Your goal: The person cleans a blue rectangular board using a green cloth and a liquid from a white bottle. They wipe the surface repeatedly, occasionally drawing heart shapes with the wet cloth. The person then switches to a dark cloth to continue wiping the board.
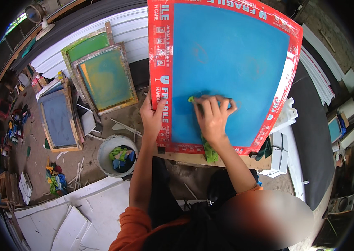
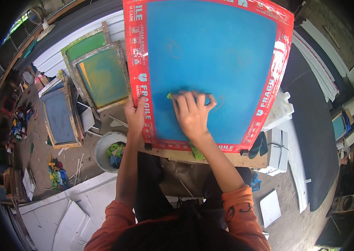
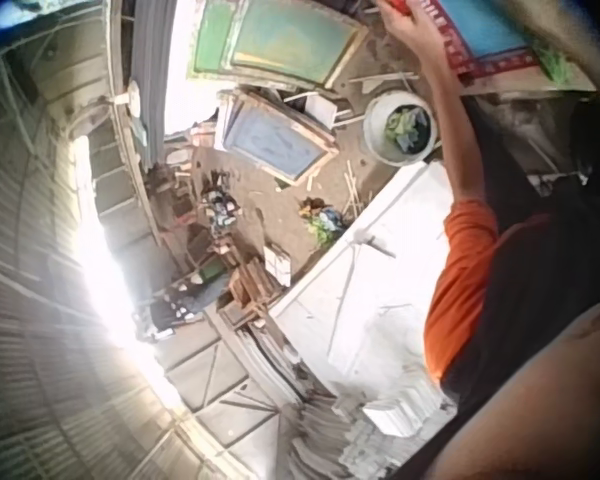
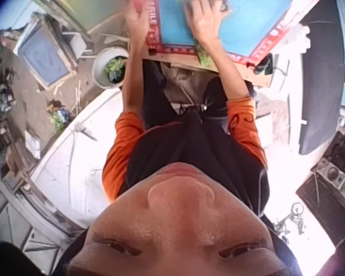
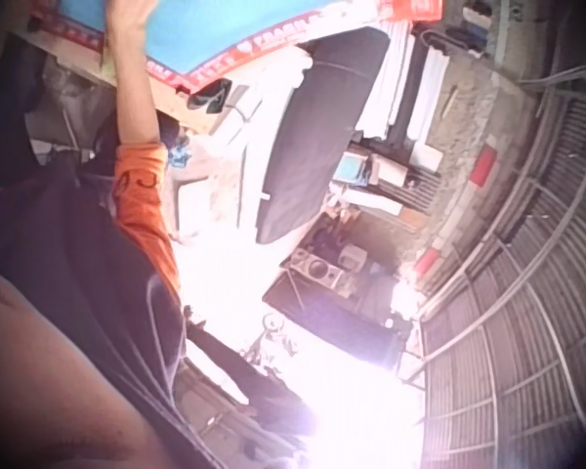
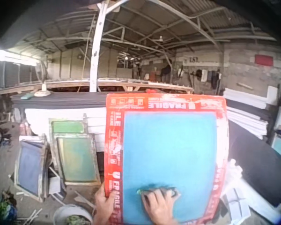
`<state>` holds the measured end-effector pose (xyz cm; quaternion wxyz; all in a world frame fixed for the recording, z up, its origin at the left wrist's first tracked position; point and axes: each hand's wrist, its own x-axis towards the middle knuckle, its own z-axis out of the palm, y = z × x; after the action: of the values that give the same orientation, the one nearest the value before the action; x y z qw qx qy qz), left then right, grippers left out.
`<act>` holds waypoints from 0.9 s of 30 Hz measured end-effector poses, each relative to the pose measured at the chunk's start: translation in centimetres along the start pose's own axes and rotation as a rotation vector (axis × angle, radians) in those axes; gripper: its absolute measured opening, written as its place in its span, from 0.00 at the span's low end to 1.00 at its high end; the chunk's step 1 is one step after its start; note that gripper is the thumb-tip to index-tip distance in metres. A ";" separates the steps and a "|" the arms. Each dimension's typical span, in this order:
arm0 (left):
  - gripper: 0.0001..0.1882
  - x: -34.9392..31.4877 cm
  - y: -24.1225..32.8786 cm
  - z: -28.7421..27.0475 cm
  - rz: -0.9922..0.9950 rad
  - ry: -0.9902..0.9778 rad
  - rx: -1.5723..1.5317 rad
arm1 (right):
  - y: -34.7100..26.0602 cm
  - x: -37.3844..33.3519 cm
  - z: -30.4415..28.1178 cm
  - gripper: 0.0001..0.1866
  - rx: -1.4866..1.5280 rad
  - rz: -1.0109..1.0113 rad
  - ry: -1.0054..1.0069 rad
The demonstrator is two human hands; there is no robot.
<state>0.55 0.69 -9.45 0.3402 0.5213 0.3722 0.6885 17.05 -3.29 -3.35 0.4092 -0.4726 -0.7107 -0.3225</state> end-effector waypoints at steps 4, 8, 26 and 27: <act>0.22 0.2 -0.3 -0.4 0.037 -0.037 -0.002 | 0.5 2.4 0.5 0.11 -0.045 0.081 0.052; 0.23 0.0 0.0 -0.6 0.039 -0.035 0.019 | -1.0 -0.3 0.2 0.11 -0.013 0.108 -0.012; 0.24 0.6 -0.4 -0.1 0.028 -0.040 0.011 | 0.4 1.1 0.9 0.10 -0.030 0.251 0.030; 0.23 0.4 -0.4 -0.2 0.026 -0.035 0.023 | 0.3 0.6 0.8 0.10 -0.032 0.251 0.019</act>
<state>0.28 1.18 -9.61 0.3316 0.5421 0.3673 0.6792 17.00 -2.20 -3.16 0.4454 -0.5613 -0.6369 -0.2845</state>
